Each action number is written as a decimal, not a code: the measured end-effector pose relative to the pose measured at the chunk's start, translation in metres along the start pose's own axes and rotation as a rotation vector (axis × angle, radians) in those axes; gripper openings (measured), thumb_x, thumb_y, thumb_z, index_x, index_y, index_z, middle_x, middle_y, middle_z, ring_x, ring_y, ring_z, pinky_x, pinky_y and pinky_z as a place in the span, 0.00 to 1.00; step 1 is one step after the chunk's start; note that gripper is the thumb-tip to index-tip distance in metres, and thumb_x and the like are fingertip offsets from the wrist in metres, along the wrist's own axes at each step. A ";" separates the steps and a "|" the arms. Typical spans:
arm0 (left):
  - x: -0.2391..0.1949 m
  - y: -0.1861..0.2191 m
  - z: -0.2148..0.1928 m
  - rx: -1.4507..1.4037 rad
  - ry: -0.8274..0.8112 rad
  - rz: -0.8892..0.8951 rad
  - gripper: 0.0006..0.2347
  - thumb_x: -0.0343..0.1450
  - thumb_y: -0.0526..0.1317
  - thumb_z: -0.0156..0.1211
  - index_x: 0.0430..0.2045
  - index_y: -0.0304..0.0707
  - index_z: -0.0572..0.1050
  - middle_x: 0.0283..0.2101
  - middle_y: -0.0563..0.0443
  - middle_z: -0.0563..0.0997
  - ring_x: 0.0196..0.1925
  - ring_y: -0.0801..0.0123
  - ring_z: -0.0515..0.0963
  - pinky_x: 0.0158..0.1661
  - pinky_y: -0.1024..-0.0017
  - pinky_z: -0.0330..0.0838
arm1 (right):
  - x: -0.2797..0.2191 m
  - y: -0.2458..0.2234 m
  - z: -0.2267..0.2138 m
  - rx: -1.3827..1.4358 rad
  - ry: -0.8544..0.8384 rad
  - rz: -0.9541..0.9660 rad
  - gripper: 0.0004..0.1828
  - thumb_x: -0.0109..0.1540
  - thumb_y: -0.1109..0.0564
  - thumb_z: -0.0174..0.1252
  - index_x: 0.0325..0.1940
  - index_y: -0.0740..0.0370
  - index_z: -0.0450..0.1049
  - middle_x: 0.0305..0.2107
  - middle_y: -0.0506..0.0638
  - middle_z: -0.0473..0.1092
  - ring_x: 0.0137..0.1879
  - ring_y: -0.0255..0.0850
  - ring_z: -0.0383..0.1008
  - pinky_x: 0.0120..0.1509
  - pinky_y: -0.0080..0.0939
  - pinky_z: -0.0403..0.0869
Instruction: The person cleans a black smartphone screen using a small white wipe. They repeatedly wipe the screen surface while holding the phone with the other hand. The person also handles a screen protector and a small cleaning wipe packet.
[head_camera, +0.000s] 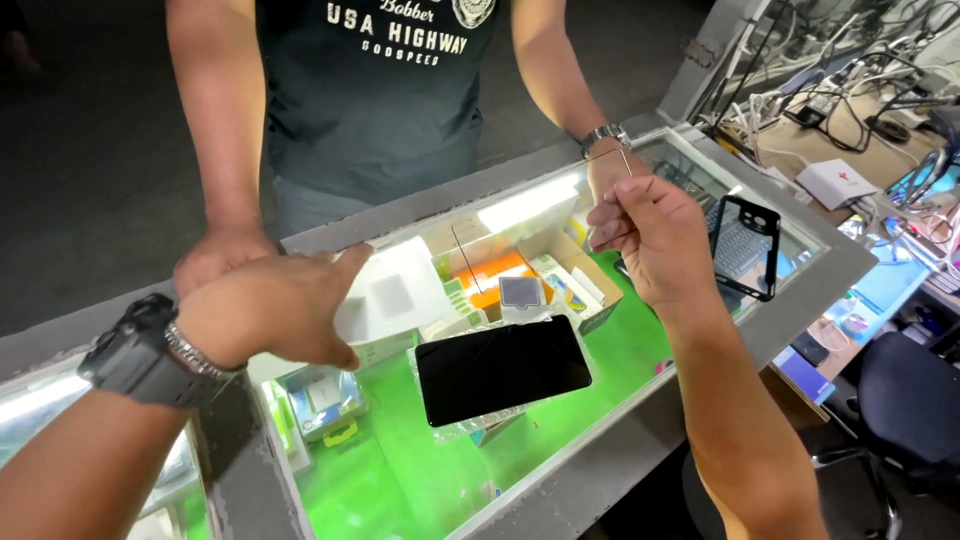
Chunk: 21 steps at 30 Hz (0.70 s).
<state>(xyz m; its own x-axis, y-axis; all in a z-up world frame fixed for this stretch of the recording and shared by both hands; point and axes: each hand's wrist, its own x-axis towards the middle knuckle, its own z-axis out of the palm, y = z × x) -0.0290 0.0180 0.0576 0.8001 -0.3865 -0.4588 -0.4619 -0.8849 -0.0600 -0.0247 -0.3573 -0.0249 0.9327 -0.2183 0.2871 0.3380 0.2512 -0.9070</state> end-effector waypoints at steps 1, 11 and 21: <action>0.008 -0.003 0.003 -0.004 -0.005 -0.006 0.47 0.62 0.52 0.75 0.73 0.39 0.50 0.56 0.35 0.80 0.59 0.45 0.82 0.52 0.46 0.78 | -0.003 0.001 0.003 0.002 -0.005 0.007 0.08 0.72 0.60 0.50 0.40 0.66 0.68 0.27 0.63 0.77 0.29 0.52 0.83 0.32 0.51 0.85; 0.005 -0.007 -0.005 -0.095 -0.103 0.025 0.32 0.69 0.53 0.67 0.65 0.37 0.62 0.49 0.34 0.85 0.52 0.45 0.86 0.52 0.47 0.78 | -0.016 0.015 0.017 -0.090 -0.055 0.051 0.09 0.71 0.59 0.56 0.40 0.69 0.71 0.24 0.65 0.75 0.24 0.50 0.81 0.30 0.44 0.84; 0.036 -0.044 0.004 -0.220 0.025 0.128 0.17 0.73 0.38 0.46 0.57 0.44 0.72 0.35 0.38 0.85 0.31 0.50 0.85 0.34 0.57 0.77 | -0.028 0.007 0.035 0.035 -0.106 0.087 0.05 0.69 0.64 0.55 0.45 0.72 0.72 0.31 0.65 0.78 0.33 0.51 0.84 0.38 0.44 0.85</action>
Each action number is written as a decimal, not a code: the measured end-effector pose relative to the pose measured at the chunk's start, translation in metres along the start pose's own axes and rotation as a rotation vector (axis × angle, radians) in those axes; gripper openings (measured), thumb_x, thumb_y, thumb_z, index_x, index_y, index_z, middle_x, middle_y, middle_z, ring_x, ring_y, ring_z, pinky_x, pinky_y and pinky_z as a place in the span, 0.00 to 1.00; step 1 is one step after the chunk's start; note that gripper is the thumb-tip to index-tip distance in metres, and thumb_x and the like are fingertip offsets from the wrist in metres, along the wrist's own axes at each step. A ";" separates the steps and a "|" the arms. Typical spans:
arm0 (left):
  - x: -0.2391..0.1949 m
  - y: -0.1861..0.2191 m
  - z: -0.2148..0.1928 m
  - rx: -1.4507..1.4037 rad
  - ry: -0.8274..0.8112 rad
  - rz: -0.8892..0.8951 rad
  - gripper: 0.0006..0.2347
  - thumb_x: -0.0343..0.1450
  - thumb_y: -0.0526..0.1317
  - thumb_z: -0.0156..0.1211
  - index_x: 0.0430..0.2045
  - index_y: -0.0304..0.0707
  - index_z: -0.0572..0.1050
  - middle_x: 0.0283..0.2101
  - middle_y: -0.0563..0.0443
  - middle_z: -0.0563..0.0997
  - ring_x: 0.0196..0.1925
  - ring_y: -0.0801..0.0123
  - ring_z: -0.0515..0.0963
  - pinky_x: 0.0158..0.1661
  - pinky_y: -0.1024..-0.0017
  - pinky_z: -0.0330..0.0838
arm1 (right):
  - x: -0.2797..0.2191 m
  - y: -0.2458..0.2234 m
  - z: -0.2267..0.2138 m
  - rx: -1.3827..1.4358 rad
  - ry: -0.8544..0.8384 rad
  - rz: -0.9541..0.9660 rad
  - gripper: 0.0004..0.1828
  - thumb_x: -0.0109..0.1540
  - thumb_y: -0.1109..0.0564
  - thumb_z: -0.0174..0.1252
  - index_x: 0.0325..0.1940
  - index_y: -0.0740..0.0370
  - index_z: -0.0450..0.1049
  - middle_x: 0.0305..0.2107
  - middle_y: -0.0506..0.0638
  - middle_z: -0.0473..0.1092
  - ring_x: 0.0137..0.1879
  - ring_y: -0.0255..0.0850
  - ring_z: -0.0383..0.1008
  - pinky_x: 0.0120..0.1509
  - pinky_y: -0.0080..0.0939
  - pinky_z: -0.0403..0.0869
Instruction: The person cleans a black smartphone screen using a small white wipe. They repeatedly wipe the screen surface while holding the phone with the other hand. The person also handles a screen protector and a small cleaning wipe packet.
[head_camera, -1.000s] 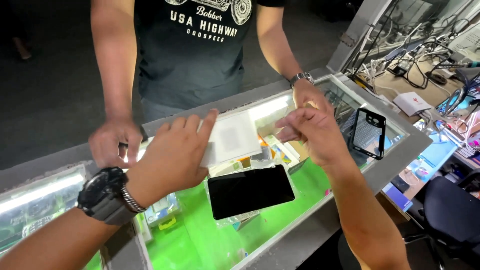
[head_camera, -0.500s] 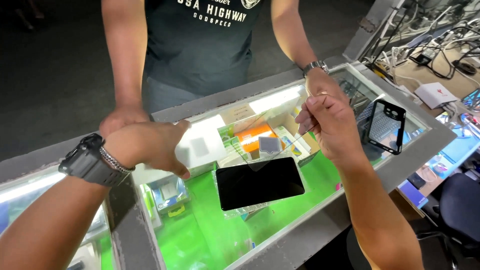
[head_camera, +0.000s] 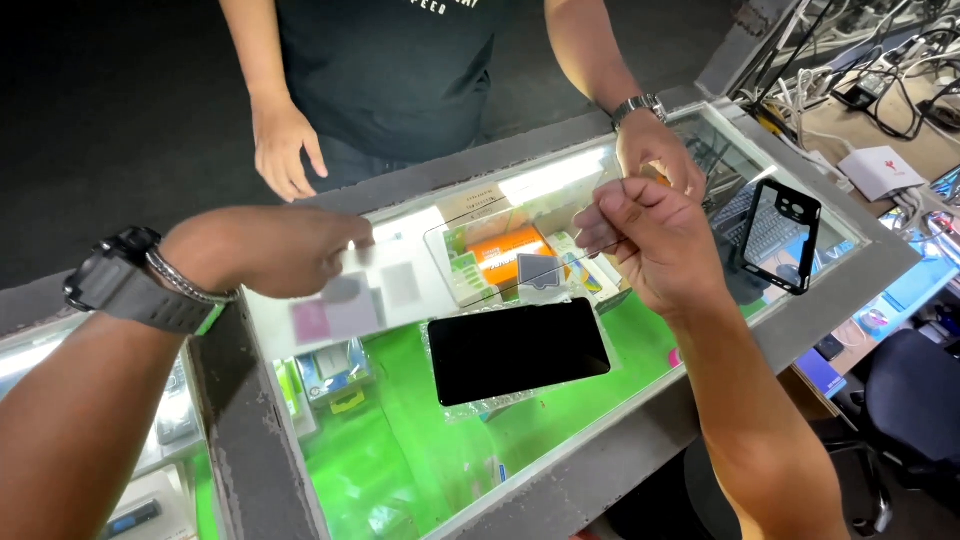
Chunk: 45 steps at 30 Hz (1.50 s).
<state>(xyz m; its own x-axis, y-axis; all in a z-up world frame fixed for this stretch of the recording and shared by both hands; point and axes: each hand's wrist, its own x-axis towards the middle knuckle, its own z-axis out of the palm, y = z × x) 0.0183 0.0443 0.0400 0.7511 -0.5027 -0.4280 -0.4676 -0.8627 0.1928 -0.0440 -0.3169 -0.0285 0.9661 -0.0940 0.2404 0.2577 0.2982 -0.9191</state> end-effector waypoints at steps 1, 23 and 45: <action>-0.001 -0.001 -0.001 -0.002 -0.004 0.000 0.17 0.73 0.38 0.46 0.57 0.44 0.72 0.35 0.38 0.85 0.31 0.50 0.85 0.34 0.57 0.77 | 0.004 0.002 -0.010 0.000 0.001 0.004 0.05 0.69 0.64 0.55 0.45 0.72 0.72 0.31 0.65 0.78 0.33 0.51 0.84 0.38 0.44 0.85; -0.020 -0.006 -0.013 -0.218 0.134 0.188 0.19 0.74 0.35 0.46 0.62 0.43 0.70 0.47 0.39 0.80 0.44 0.48 0.83 0.42 0.51 0.75 | -0.005 0.020 0.017 -0.557 -0.115 0.189 0.15 0.63 0.61 0.65 0.49 0.73 0.73 0.14 0.59 0.69 0.14 0.37 0.67 0.16 0.30 0.63; -0.044 0.052 -0.022 -0.429 0.260 0.336 0.14 0.70 0.39 0.61 0.51 0.44 0.80 0.35 0.38 0.84 0.40 0.49 0.86 0.43 0.54 0.78 | -0.018 0.043 0.027 -0.211 -0.108 0.102 0.02 0.64 0.69 0.61 0.40 0.72 0.75 0.22 0.51 0.70 0.24 0.35 0.74 0.22 0.27 0.70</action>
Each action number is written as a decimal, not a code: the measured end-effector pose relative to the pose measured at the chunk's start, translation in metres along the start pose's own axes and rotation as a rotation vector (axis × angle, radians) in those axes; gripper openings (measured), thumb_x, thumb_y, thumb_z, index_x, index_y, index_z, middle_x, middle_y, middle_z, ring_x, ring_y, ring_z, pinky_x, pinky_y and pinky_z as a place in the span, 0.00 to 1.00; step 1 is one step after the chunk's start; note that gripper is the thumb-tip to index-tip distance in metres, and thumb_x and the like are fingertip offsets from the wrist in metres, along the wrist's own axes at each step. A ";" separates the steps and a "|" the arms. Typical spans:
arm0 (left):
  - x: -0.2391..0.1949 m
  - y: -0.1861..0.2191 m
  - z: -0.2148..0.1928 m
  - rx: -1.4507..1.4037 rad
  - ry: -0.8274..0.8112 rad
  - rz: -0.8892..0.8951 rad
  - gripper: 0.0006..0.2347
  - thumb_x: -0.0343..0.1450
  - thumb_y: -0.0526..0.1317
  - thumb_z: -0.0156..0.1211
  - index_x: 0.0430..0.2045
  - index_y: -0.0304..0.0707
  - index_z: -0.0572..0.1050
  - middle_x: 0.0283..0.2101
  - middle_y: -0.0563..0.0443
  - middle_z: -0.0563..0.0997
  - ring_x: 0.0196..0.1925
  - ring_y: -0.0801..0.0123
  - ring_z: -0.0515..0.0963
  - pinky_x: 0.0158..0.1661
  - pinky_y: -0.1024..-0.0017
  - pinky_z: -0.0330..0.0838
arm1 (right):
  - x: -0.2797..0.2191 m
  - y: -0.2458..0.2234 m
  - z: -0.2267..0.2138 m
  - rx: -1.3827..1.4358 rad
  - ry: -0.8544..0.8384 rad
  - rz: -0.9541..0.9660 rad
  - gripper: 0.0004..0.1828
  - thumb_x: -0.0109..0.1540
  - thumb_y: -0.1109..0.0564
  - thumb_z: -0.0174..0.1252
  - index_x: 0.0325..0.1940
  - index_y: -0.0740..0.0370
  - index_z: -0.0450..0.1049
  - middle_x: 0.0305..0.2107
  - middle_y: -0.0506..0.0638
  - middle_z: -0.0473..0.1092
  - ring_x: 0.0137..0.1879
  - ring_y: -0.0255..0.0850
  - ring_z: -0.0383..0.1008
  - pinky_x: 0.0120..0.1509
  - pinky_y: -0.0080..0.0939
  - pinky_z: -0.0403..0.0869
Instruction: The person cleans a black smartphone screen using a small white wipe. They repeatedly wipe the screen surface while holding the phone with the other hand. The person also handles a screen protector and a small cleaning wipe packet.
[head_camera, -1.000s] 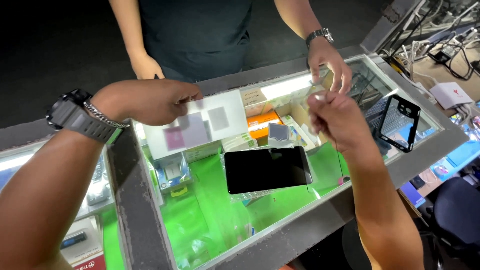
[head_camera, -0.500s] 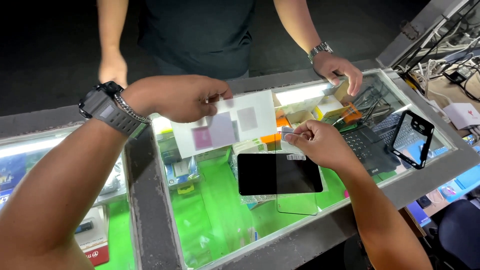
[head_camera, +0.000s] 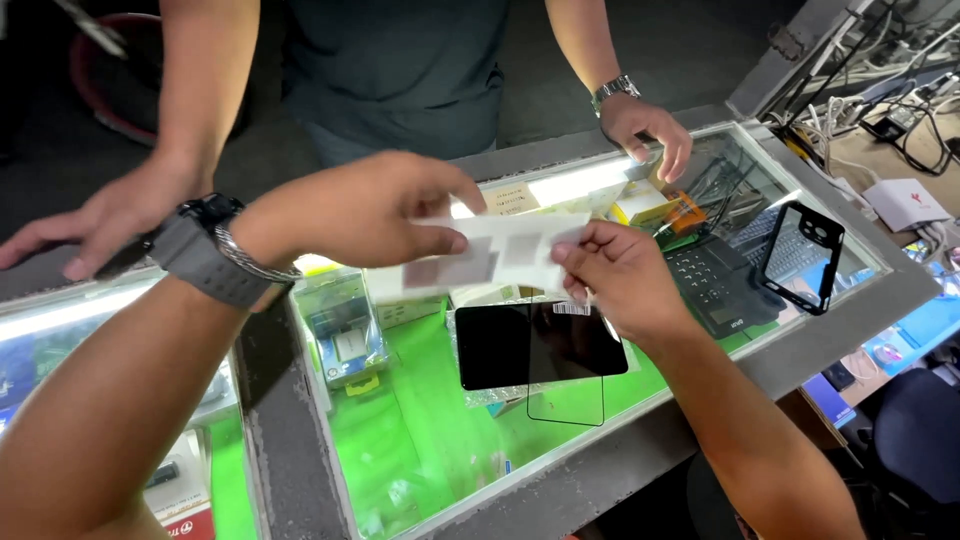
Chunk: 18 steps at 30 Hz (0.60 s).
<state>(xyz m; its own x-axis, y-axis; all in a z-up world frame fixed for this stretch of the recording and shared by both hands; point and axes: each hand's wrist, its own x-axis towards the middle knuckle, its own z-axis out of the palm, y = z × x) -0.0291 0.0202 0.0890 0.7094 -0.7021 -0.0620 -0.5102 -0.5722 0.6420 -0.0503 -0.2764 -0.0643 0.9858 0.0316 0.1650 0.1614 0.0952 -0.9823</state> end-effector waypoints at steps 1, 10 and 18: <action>0.001 -0.002 -0.002 0.005 -0.004 0.005 0.14 0.70 0.39 0.61 0.51 0.44 0.80 0.35 0.38 0.84 0.40 0.49 0.86 0.43 0.54 0.78 | 0.002 0.002 -0.006 0.002 0.007 -0.004 0.02 0.64 0.69 0.61 0.40 0.72 0.75 0.22 0.51 0.70 0.24 0.35 0.74 0.22 0.27 0.70; -0.002 -0.008 -0.014 -0.219 0.312 -0.056 0.09 0.69 0.41 0.70 0.36 0.35 0.86 0.23 0.48 0.85 0.27 0.70 0.80 0.36 0.68 0.77 | 0.001 -0.012 0.003 0.084 -0.029 0.013 0.08 0.60 0.70 0.65 0.41 0.76 0.75 0.25 0.60 0.76 0.26 0.45 0.81 0.23 0.32 0.75; -0.018 -0.012 -0.027 0.010 0.343 -0.105 0.10 0.65 0.40 0.74 0.18 0.32 0.82 0.14 0.46 0.78 0.20 0.64 0.75 0.28 0.70 0.68 | 0.014 -0.032 0.031 -0.312 -0.163 0.003 0.14 0.59 0.69 0.67 0.48 0.72 0.80 0.22 0.54 0.72 0.26 0.34 0.77 0.25 0.25 0.68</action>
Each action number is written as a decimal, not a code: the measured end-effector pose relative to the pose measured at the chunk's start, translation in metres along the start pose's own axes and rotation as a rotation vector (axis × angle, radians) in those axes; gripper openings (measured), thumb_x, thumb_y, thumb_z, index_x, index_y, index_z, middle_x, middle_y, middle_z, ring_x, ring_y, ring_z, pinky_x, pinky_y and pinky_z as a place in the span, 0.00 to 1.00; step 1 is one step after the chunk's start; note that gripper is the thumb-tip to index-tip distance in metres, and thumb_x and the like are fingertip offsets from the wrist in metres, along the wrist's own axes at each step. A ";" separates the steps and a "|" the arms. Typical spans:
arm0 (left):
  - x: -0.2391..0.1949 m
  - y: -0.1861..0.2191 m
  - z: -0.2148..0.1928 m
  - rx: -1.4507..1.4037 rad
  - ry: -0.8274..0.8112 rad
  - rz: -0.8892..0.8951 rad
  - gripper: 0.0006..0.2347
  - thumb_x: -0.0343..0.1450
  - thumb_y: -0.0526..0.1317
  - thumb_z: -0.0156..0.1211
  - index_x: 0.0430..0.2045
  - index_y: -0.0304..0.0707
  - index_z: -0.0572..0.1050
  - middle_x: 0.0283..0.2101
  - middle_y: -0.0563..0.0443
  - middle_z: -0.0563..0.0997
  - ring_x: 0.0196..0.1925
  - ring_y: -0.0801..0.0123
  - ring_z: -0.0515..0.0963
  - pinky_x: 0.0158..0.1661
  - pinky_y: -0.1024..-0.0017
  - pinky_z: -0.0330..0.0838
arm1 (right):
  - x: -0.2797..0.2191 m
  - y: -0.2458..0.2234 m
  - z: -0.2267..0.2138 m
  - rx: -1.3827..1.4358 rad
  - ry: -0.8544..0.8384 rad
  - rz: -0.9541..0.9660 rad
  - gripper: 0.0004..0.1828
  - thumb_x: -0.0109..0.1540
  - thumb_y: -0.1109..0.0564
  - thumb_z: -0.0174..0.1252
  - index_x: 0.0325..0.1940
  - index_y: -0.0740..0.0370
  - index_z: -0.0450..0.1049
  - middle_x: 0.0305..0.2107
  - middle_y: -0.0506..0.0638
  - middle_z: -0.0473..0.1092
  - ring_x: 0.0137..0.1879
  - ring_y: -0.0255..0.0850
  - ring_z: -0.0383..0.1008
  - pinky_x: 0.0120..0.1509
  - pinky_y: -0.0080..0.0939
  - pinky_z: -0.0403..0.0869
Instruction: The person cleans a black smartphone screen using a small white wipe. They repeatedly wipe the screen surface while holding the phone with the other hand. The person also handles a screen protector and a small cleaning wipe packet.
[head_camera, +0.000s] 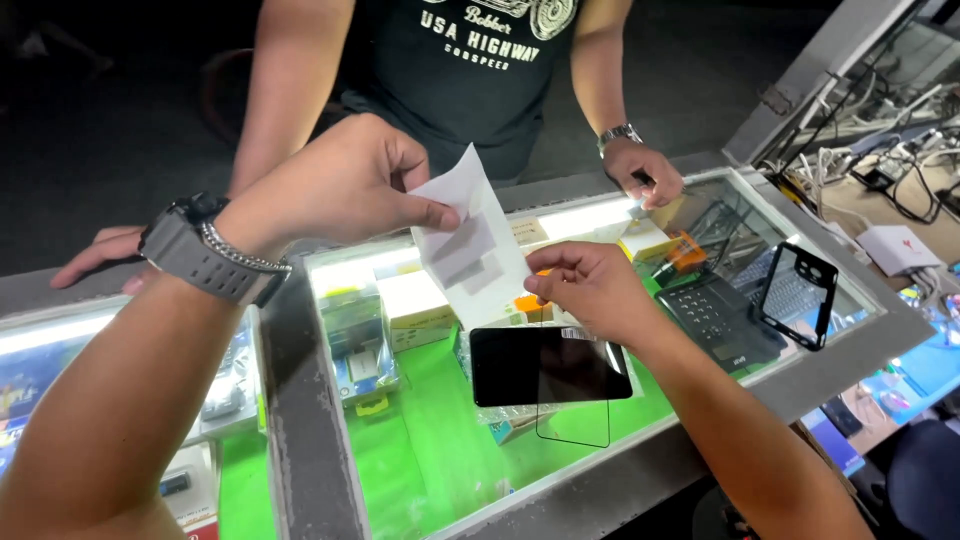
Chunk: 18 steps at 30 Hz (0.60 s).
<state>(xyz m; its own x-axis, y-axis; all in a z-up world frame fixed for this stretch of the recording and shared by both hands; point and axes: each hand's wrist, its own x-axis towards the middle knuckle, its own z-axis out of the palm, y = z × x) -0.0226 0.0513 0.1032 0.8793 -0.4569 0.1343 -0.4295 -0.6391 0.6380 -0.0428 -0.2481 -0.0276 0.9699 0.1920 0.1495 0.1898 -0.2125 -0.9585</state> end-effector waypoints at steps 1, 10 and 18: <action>-0.002 0.001 -0.005 -0.002 0.010 -0.005 0.10 0.65 0.40 0.74 0.18 0.32 0.82 0.14 0.46 0.78 0.20 0.64 0.75 0.28 0.70 0.68 | 0.003 -0.016 0.009 -0.004 -0.010 -0.003 0.14 0.59 0.69 0.67 0.48 0.72 0.80 0.22 0.54 0.72 0.26 0.34 0.77 0.25 0.25 0.68; -0.012 -0.020 -0.038 0.269 -0.138 0.256 0.09 0.75 0.39 0.53 0.35 0.42 0.83 0.39 0.55 0.84 0.40 0.66 0.83 0.42 0.68 0.73 | 0.035 -0.021 0.055 -0.275 -0.034 0.186 0.20 0.56 0.61 0.71 0.52 0.63 0.81 0.34 0.48 0.78 0.41 0.33 0.77 0.51 0.31 0.81; -0.016 -0.001 -0.030 0.259 -0.076 0.022 0.15 0.66 0.48 0.78 0.14 0.43 0.79 0.17 0.60 0.73 0.21 0.75 0.68 0.25 0.70 0.60 | 0.028 -0.022 0.063 -0.343 -0.145 0.050 0.10 0.56 0.59 0.72 0.42 0.58 0.86 0.31 0.42 0.80 0.32 0.27 0.67 0.42 0.28 0.69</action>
<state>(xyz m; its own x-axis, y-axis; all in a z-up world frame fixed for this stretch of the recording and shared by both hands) -0.0296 0.0776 0.1228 0.8554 -0.5114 0.0821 -0.4953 -0.7611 0.4189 -0.0291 -0.1772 -0.0178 0.9525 0.3013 0.0451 0.2063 -0.5288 -0.8233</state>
